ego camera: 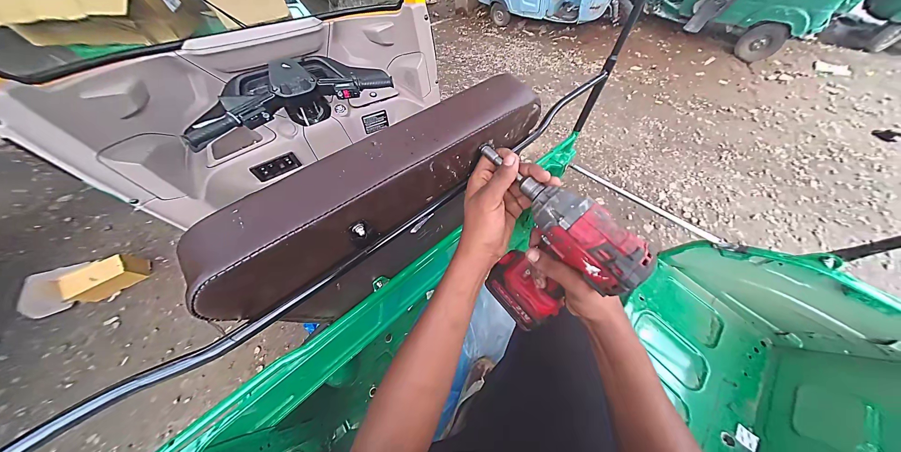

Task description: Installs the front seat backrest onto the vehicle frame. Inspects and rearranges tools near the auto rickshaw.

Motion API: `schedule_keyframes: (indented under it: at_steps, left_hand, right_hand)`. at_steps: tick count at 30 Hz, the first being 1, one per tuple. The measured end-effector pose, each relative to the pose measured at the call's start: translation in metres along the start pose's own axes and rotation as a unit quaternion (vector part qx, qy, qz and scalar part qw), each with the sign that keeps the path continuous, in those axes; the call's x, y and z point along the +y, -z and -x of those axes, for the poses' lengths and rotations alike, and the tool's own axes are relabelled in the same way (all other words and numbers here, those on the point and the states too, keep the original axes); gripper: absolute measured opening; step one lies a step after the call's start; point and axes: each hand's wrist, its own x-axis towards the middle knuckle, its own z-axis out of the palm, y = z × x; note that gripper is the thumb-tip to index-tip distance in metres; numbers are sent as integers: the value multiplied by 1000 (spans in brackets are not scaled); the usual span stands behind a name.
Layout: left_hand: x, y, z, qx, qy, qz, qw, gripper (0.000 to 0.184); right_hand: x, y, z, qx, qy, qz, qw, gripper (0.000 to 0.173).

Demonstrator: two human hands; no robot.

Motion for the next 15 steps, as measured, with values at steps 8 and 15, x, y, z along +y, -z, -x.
schedule_keyframes:
  at_steps: [8, 15]
  left_hand:
    - [0, -1, 2, 10, 0, -4, 1000, 22]
    - [-1, 0, 0, 17, -1, 3, 1000, 25]
  right_hand:
    - [5, -2, -3, -16, -1, -34, 999, 12]
    - [10, -3, -1, 4, 5, -19, 1000, 11]
